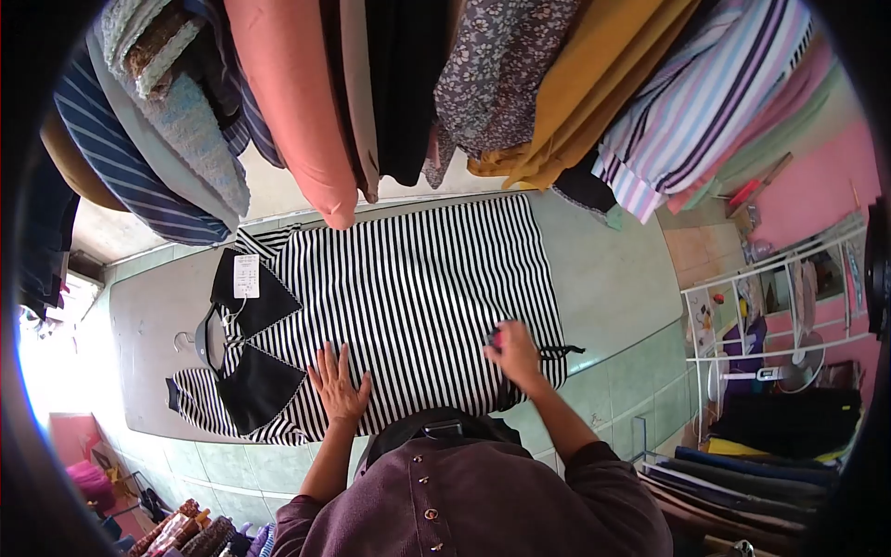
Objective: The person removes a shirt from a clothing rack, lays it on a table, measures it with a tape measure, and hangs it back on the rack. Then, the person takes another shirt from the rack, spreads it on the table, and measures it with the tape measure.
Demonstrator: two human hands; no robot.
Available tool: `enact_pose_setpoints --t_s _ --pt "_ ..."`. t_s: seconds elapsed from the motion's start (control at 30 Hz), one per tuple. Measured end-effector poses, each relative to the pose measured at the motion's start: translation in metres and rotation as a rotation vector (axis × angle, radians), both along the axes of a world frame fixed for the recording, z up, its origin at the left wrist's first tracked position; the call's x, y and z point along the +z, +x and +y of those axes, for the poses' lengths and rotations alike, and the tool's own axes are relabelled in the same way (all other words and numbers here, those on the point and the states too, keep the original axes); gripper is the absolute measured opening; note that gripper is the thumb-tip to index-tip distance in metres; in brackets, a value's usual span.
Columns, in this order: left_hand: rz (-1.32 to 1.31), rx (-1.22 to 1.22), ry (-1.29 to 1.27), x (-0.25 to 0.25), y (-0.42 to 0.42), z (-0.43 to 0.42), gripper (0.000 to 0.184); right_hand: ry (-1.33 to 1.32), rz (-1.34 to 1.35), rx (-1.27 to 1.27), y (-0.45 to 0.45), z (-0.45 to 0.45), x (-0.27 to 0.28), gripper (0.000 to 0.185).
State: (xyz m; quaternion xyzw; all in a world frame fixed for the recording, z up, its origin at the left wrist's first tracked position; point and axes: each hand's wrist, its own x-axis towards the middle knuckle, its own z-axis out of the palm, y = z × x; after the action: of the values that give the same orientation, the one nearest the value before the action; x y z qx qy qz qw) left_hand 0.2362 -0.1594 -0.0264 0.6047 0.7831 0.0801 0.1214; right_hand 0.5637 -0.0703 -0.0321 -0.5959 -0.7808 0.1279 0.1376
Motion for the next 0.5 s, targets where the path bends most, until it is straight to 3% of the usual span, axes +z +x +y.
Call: enact_pose_setpoints --t_s 0.1,0.17,0.2,0.23,0.27,0.33,0.4,0.47,0.5 --pt "0.007 -0.015 -0.006 -0.003 -0.001 -0.001 0.065 0.125 -0.042 -0.463 0.107 -0.004 -0.014 0.042" --pt "0.012 -0.011 -0.026 -0.004 -0.002 -0.001 0.066 0.284 0.24 -0.788 0.19 -0.017 -0.03 0.036" --pt "0.043 -0.01 -0.033 -0.009 -0.003 -0.002 0.065 0.32 0.535 -1.027 0.229 -0.022 -0.034 0.037" --pt "0.045 -0.01 -0.034 -0.009 -0.003 -0.002 0.066 0.405 0.522 -1.146 0.246 -0.03 -0.021 0.032" --pt "0.048 -0.01 -0.035 -0.008 -0.002 -0.001 0.066 0.454 0.698 -1.093 0.249 -0.039 -0.005 0.023" --pt "0.056 -0.017 -0.019 -0.012 -0.003 -0.002 0.066 0.415 0.815 -1.006 0.232 -0.047 0.023 0.024" --pt "0.057 -0.018 -0.022 -0.012 -0.003 -0.002 0.066 0.246 0.638 -0.69 0.19 -0.04 0.045 0.03" --pt "0.053 -0.012 -0.016 -0.011 -0.002 -0.001 0.066 0.17 0.57 -0.478 0.147 -0.018 0.024 0.049" --pt "0.049 -0.012 -0.012 -0.011 -0.002 -0.001 0.066 -0.221 0.461 -0.576 0.112 -0.008 0.044 0.058"
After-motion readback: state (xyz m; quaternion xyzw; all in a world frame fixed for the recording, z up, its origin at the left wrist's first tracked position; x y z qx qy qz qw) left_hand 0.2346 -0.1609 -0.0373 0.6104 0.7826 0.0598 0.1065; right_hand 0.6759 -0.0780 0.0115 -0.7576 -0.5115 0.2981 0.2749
